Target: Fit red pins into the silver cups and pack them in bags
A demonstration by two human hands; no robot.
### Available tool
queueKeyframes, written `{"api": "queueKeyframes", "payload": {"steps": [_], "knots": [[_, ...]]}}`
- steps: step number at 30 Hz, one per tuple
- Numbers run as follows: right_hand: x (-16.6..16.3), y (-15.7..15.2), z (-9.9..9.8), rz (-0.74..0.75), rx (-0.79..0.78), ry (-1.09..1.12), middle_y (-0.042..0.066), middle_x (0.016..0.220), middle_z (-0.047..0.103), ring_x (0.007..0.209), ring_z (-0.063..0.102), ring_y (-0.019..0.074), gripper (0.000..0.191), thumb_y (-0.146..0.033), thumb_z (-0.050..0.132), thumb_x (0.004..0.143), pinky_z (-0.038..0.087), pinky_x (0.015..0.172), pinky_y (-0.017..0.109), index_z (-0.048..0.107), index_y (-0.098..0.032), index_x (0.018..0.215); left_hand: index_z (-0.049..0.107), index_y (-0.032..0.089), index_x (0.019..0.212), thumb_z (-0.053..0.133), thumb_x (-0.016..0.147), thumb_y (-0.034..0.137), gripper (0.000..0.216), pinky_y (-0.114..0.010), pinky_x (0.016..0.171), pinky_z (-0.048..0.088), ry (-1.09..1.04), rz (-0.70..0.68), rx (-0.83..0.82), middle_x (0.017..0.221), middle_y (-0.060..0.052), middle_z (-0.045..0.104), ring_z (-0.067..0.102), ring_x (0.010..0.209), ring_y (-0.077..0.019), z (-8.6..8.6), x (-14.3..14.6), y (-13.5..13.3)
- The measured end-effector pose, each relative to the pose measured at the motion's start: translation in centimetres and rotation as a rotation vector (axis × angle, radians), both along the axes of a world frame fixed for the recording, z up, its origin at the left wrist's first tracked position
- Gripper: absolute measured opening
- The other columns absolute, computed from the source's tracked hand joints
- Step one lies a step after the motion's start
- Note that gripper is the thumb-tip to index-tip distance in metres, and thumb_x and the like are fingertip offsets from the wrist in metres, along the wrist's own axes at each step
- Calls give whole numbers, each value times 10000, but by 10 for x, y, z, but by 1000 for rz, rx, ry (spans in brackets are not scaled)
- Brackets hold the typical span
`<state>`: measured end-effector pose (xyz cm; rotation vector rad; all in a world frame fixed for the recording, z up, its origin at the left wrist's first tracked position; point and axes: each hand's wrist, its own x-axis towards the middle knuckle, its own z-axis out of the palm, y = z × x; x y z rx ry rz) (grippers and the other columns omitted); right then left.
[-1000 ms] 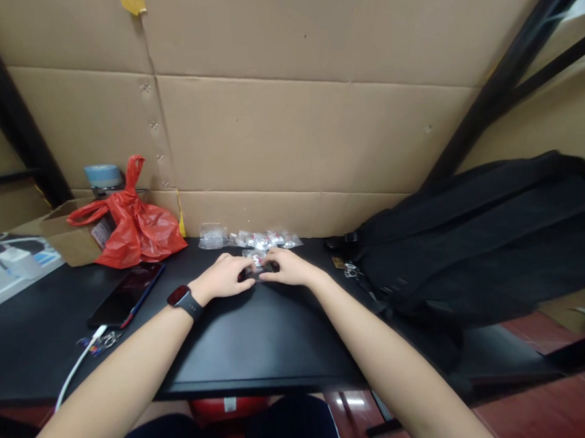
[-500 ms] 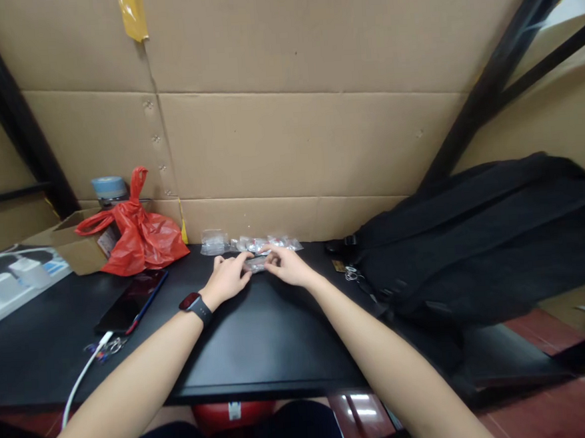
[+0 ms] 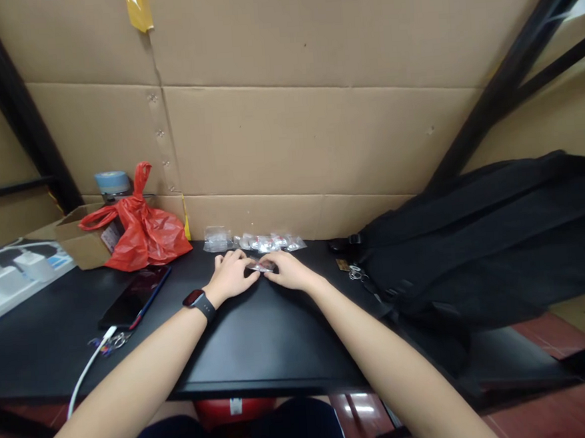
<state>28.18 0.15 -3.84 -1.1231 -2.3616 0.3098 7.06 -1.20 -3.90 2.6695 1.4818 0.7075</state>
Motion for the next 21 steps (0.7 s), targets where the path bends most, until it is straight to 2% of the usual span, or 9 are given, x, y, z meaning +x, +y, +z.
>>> {"api": "queueKeyframes", "payload": {"steps": [3, 7, 12, 15, 21], "knots": [[0, 2, -1, -21, -67, 133, 58, 962, 727, 856, 656, 180, 278, -173, 620, 835, 484, 828, 318, 657, -191, 1110, 688, 255, 1064, 562, 899, 384, 245, -457, 939, 339, -21, 18, 19, 1199, -76, 595, 482, 1166, -288, 0, -1, 1], [3, 1, 2, -44, -167, 270, 22, 832, 722, 698, 638, 149, 270, -263, 571, 883, 487, 737, 294, 618, -183, 1136, 694, 229, 927, 485, 953, 328, 233, -470, 918, 346, -73, 89, -23, 1187, -73, 620, 473, 1167, -292, -1, -4, 9], [5, 5, -4, -6, -250, 319, -11, 760, 672, 689, 640, 146, 395, -265, 683, 778, 493, 716, 278, 587, -169, 1149, 696, 220, 903, 474, 962, 342, 260, -465, 909, 342, -86, 117, -87, 1157, -66, 650, 482, 1146, -288, -5, -6, 17], [3, 8, -11, -65, -304, 407, -34, 693, 658, 630, 634, 138, 413, -235, 679, 759, 490, 674, 260, 554, -184, 1150, 703, 225, 882, 498, 948, 374, 261, -460, 927, 327, -87, 117, -114, 1148, -55, 665, 481, 1147, -282, -4, -5, 16], [3, 10, -11, -148, -419, 631, -32, 673, 685, 621, 647, 144, 439, -255, 739, 696, 502, 658, 261, 534, -208, 1082, 709, 248, 884, 510, 896, 237, 200, -448, 952, 325, -109, 125, -182, 1198, -9, 675, 479, 1180, -268, 3, -5, 14]]}}
